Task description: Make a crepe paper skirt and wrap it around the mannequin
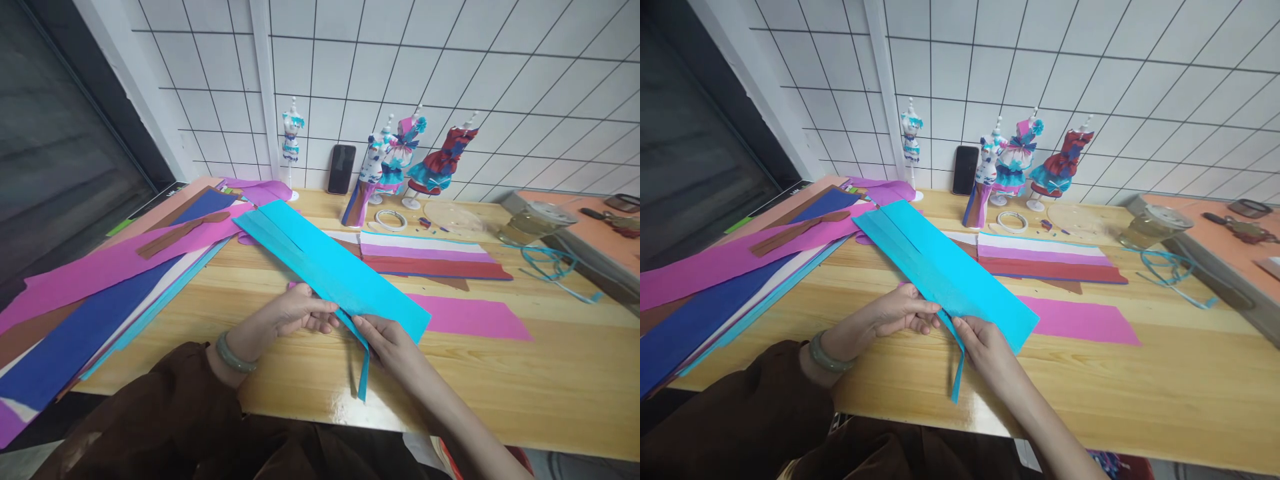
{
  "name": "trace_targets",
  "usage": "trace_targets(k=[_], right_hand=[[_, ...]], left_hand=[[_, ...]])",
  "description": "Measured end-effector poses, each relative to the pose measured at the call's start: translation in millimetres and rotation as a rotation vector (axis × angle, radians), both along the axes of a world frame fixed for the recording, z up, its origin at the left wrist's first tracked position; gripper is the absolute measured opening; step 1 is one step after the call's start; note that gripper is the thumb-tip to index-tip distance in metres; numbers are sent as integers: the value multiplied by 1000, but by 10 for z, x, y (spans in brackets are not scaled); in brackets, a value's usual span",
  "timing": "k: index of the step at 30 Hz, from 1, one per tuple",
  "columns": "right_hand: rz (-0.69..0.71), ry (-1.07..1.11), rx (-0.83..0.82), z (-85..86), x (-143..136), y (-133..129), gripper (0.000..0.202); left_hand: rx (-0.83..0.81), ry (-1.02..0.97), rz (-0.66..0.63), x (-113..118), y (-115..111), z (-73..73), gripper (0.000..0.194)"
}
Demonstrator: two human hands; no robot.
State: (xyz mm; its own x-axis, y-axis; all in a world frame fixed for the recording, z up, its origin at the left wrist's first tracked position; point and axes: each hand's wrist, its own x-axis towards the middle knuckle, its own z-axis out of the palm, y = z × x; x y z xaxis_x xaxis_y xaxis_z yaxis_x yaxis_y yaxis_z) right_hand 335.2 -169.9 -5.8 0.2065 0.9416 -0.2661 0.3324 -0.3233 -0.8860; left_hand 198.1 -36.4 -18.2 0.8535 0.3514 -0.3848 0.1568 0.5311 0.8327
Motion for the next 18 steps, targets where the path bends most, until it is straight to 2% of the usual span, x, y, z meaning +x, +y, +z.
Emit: trace_targets(k=[3,14,18], right_hand=[[8,-13,12,-21,16,-1,44],[17,-4,14,9,21,61,48],[14,21,-36,44,3,112,48]], left_hand=[[2,2,36,1,31,-8,30],[58,9,15,2,37,-28,29],[76,7,8,9,24,-36,30]])
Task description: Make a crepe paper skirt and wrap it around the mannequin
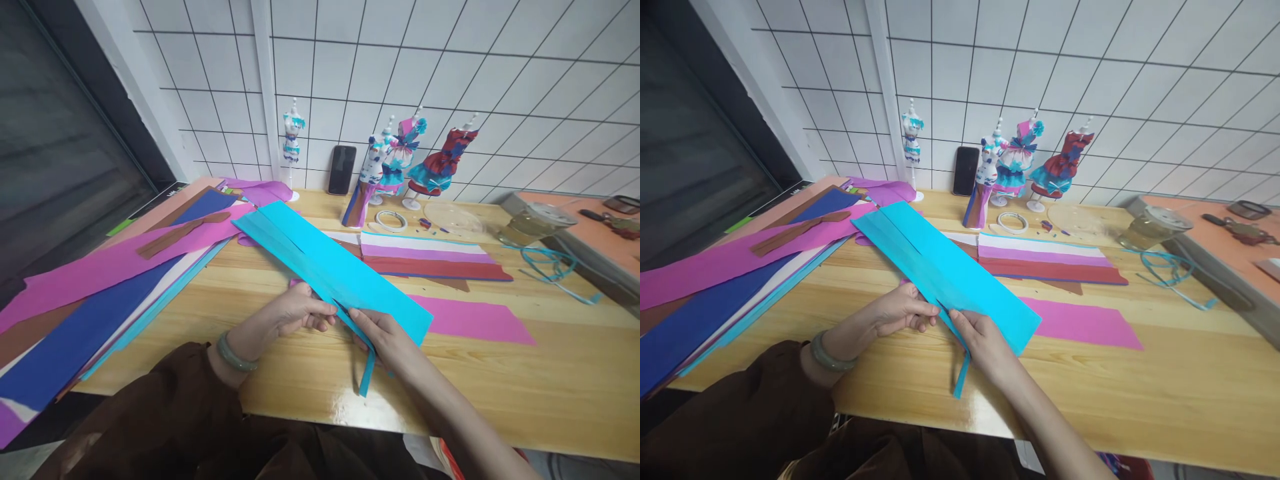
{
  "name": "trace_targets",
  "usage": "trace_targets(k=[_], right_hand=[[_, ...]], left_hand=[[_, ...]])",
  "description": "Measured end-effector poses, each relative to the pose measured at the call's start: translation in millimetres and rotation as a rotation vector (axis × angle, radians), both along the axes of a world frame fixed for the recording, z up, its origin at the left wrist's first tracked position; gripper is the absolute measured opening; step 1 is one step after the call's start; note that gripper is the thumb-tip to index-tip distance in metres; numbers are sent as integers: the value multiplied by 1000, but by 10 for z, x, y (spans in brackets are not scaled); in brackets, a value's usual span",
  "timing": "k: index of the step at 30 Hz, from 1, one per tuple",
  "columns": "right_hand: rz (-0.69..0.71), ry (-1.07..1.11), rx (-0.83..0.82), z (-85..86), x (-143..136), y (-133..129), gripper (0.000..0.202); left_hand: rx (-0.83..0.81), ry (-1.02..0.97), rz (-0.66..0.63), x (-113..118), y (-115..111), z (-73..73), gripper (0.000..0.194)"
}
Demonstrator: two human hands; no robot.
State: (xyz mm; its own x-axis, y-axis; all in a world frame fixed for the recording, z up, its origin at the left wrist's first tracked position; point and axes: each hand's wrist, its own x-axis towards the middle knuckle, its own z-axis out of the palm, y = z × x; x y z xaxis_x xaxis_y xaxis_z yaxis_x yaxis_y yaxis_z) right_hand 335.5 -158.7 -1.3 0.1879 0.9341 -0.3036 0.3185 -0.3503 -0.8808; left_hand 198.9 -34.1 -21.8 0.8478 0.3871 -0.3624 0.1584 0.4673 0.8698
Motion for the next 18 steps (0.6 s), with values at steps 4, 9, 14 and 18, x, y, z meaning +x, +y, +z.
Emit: trace_targets(k=[4,9,14,18], right_hand=[[-12,3,-27,22,-19,40,49],[-3,-5,-12,-5,-19,74,47],[7,-23,-10,-19,-16,88,48],[9,-50,-6,-17,-20,94,48]], left_hand=[[3,-4,-4,4,-8,-2,29],[-7,-14,-8,-1,-6,-7,27],[-14,-22,3,2,-4,-20,30],[-25,-9,4,5,-6,-3,30]])
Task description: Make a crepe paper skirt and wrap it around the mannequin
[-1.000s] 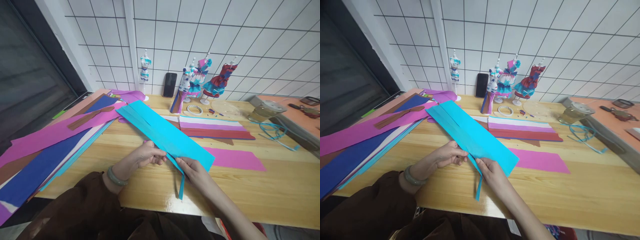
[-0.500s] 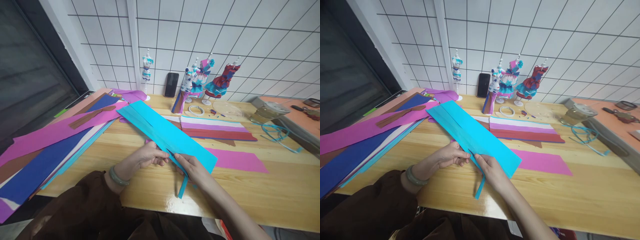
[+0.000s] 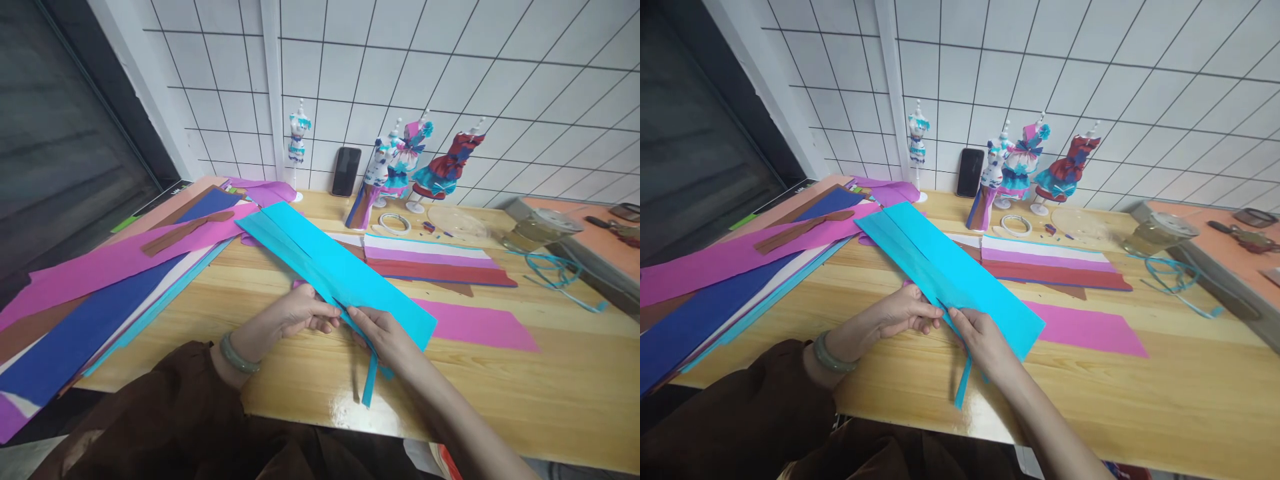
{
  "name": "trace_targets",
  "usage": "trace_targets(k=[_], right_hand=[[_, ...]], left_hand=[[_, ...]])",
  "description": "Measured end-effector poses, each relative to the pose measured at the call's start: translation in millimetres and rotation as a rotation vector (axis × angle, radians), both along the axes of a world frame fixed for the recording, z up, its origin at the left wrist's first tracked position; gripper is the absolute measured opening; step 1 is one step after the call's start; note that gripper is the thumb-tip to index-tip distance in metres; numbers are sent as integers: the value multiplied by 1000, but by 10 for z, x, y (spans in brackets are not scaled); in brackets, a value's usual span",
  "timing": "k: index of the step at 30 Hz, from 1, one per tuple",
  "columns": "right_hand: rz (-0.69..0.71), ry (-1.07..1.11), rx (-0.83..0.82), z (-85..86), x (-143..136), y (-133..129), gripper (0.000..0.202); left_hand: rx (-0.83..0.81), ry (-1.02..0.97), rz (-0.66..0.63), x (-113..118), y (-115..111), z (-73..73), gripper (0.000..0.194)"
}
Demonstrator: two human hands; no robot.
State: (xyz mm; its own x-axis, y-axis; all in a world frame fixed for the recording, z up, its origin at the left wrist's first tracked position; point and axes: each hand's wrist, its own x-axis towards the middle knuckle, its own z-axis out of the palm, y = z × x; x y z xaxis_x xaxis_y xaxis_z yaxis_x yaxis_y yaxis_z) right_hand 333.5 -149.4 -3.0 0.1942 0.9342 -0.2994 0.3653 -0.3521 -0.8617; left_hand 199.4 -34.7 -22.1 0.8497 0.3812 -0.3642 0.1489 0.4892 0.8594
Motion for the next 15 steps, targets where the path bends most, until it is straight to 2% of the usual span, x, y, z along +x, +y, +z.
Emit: trace_targets(k=[8,15], right_hand=[[6,12,54,-39,10,1,45],[11,-25,73,-58,19,0,45]], left_hand=[[-23,-5,-1,-12,-6,74,30],[-25,14,72,-83,133,51,27]])
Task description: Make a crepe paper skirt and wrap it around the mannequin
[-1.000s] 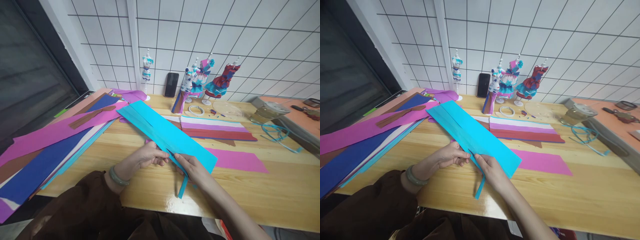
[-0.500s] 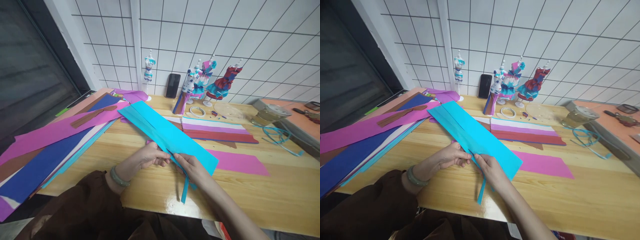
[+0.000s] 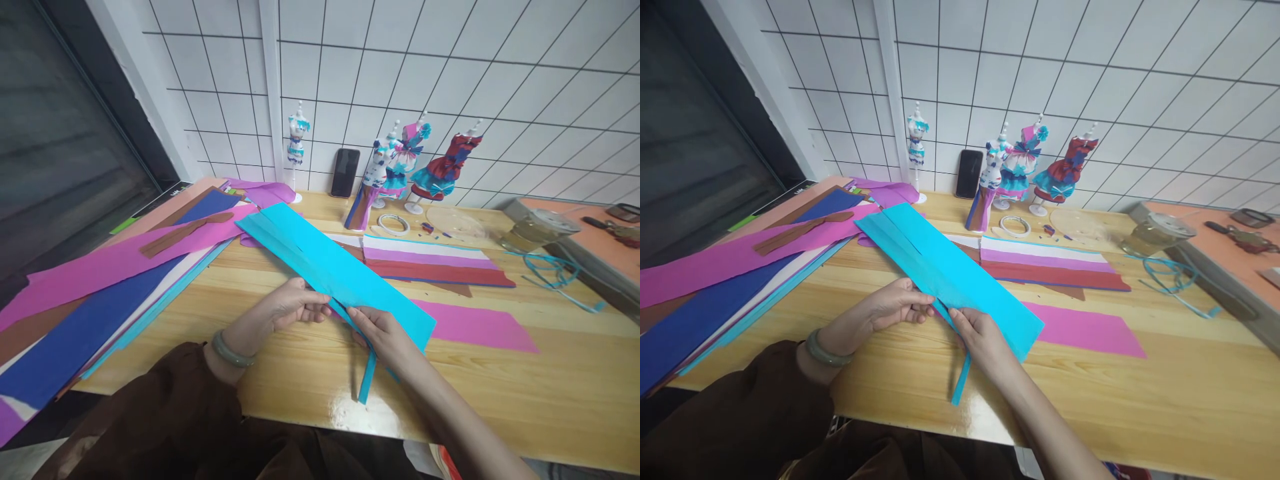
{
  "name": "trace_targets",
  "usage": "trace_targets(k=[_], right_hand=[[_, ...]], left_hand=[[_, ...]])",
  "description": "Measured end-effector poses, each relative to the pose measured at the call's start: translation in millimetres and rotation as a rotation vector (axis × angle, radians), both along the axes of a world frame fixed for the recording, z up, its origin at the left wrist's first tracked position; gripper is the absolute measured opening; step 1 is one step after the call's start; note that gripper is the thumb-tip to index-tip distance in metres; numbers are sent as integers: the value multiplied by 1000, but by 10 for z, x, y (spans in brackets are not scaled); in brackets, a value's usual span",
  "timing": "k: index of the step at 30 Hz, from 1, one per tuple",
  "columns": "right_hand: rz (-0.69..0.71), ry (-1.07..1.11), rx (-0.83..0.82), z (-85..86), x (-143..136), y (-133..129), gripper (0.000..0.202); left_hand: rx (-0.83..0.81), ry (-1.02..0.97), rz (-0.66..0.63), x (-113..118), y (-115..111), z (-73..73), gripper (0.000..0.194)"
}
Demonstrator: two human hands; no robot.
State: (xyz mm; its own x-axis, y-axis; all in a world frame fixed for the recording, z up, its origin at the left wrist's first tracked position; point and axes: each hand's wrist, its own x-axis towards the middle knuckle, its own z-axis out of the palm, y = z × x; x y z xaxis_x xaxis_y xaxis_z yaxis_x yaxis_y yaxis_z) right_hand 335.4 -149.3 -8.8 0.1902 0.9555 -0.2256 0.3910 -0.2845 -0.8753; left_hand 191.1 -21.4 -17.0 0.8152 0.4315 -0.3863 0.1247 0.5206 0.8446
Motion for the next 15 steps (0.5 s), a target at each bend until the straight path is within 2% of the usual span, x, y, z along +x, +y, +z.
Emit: trace_targets(k=[4,15], right_hand=[[11,-7,4,-3,4,5,44],[28,-38,-36,86,-20,55,46]], left_hand=[[23,-13,33,-23,55,-31,25],[45,-7,15,-7,39,-59,26]])
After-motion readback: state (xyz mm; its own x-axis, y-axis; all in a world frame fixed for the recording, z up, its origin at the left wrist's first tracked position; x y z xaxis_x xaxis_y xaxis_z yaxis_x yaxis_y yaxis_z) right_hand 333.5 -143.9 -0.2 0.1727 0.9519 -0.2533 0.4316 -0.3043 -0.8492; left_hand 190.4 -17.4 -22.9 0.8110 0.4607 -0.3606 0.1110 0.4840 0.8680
